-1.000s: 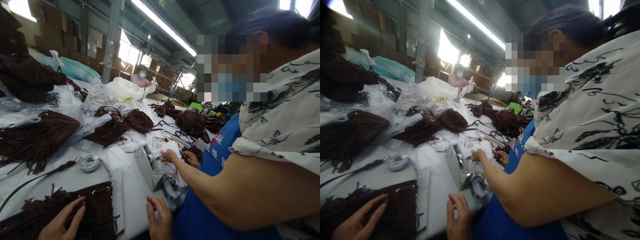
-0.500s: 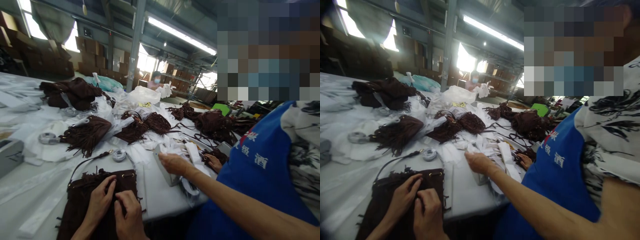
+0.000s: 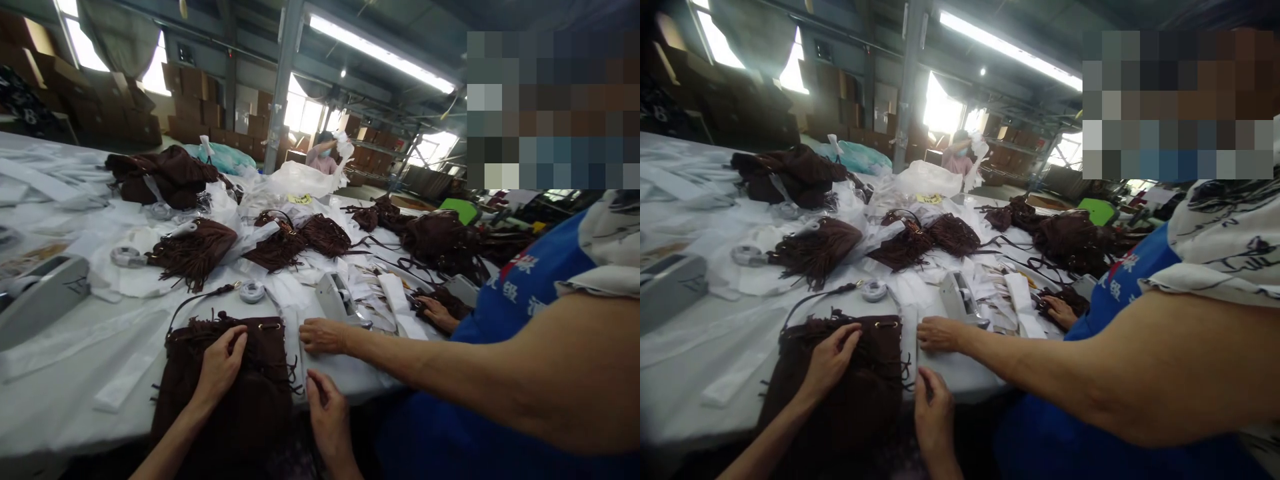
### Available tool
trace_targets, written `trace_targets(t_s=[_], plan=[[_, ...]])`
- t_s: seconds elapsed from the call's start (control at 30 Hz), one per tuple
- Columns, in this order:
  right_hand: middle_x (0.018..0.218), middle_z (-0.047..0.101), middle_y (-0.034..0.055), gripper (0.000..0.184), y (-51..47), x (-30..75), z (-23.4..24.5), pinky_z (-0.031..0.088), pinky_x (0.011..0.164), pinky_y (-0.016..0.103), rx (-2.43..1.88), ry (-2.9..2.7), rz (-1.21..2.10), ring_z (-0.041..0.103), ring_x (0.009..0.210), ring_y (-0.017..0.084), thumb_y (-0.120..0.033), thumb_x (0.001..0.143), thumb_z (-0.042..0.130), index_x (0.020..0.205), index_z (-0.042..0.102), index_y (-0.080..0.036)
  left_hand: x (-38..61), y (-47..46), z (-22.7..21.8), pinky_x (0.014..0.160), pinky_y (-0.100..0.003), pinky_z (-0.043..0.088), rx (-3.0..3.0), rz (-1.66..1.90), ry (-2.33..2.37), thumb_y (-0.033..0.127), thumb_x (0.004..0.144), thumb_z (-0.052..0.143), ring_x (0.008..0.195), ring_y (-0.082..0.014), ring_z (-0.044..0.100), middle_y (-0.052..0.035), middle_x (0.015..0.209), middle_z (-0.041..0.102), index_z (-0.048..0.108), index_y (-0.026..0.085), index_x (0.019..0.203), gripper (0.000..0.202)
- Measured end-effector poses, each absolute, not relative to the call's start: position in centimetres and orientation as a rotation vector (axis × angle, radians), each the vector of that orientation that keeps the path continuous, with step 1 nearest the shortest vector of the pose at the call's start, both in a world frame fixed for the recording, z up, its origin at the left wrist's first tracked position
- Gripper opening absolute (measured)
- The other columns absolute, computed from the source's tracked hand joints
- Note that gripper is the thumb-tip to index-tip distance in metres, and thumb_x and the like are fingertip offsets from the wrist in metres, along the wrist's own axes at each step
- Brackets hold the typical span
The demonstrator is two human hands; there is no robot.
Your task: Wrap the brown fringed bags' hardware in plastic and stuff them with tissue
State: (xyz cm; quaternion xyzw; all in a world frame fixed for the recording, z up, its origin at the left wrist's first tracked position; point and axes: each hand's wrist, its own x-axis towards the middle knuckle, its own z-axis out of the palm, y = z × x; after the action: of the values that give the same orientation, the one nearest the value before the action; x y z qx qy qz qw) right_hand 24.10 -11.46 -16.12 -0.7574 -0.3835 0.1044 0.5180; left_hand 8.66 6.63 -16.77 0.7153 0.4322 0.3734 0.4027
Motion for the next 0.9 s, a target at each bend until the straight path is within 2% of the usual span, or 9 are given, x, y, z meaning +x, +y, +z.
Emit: trace_targets(t_s=[0.17,0.23,0.33,0.47,0.57,0.63,0.7,0.83,0.9], plan=[[0.092,0.074,0.0152,0.039,-12.9,29.7,-17.2,0.056,0.071,0.038,-1.965,-0.785,0.184,0.069,0.081,0.029,-0.043,0.082,0.055,0.098,0.072,-0.011,11.5,6.4,-14.4,0.087,-0.032,0.048,1.897,0.957,0.953,0.038,0.086,0.050,0.096,-0.0223,0.063,-0.0071,0.104,0.070,0.066,0.018,0.106,0.032],[0.087,0.074,0.0139,0.041,-12.1,31.1,-17.0,0.056,0.066,0.036,-2.008,-0.787,0.172,0.070,0.077,0.028,-0.042,0.082,0.052,0.100,0.072,-0.011,13.6,6.5,-13.3,0.084,-0.029,0.048,1.921,0.872,0.857,0.033,0.086,0.050,0.092,-0.0206,0.064,-0.0074,0.101,0.070,0.066,0.016,0.106,0.031],[0.081,0.075,0.0116,0.042,-10.3,32.3,-16.2,0.054,0.067,0.034,-2.090,-0.830,0.117,0.069,0.074,0.026,-0.040,0.084,0.047,0.104,0.071,-0.012,16.9,7.3,-12.2,0.075,-0.026,0.048,1.966,0.690,0.748,0.029,0.084,0.051,0.080,-0.0180,0.064,-0.0053,0.089,0.071,0.068,0.015,0.102,0.028],[0.089,0.075,0.0124,0.042,-8.5,32.8,-15.6,0.050,0.072,0.031,-2.234,-0.912,-0.001,0.070,0.081,0.025,-0.037,0.089,0.039,0.101,0.072,-0.015,20.3,8.9,-12.3,0.067,-0.024,0.047,2.020,0.466,0.665,0.025,0.078,0.058,0.070,-0.0165,0.063,-0.0029,0.077,0.070,0.069,0.015,0.097,0.025],[0.084,0.074,0.0138,0.042,-8.2,33.2,-15.9,0.048,0.068,0.032,-2.362,-0.909,-0.037,0.070,0.078,0.027,-0.037,0.091,0.037,0.095,0.072,-0.015,21.8,9.4,-13.0,0.056,-0.024,0.046,2.024,0.259,0.675,0.029,0.080,0.053,0.054,-0.0163,0.061,-0.0023,0.059,0.065,0.069,0.012,0.081,0.022],[0.077,0.074,0.0148,0.043,-8.2,33.3,-16.3,0.045,0.062,0.032,-2.474,-0.891,-0.037,0.069,0.072,0.028,-0.042,0.093,0.037,0.092,0.072,-0.015,22.7,9.1,-13.6,0.048,-0.025,0.043,2.014,0.133,0.707,0.034,0.084,0.048,0.044,-0.0171,0.058,-0.0021,0.046,0.059,0.065,0.013,0.068,0.032],[0.073,0.073,0.0150,0.045,-7.9,33.3,-16.6,0.042,0.057,0.031,-2.591,-0.874,-0.027,0.069,0.068,0.028,-0.046,0.094,0.037,0.092,0.070,-0.016,23.6,8.6,-14.1,0.045,-0.025,0.043,2.007,0.045,0.743,0.039,0.084,0.049,0.042,-0.0190,0.058,-0.0026,0.041,0.055,0.062,0.013,0.063,0.035],[0.075,0.073,0.0139,0.040,-6.6,32.8,-16.8,0.039,0.054,0.030,-2.712,-0.802,-0.007,0.069,0.068,0.027,-0.045,0.096,0.037,0.098,0.067,-0.018,25.2,7.8,-15.1,0.044,-0.025,0.043,1.995,-0.044,0.826,0.032,0.077,0.059,0.044,-0.0201,0.061,-0.0040,0.050,0.061,0.063,0.011,0.082,0.023],[0.076,0.073,0.0129,0.035,-6.1,32.7,-17.0,0.038,0.054,0.029,-2.717,-0.798,-0.020,0.069,0.068,0.026,-0.043,0.095,0.040,0.100,0.065,-0.019,25.8,7.7,-15.6,0.044,-0.023,0.042,1.994,-0.051,0.861,0.026,0.075,0.060,0.045,-0.0183,0.061,-0.0047,0.059,0.065,0.060,0.010,0.094,0.024]])
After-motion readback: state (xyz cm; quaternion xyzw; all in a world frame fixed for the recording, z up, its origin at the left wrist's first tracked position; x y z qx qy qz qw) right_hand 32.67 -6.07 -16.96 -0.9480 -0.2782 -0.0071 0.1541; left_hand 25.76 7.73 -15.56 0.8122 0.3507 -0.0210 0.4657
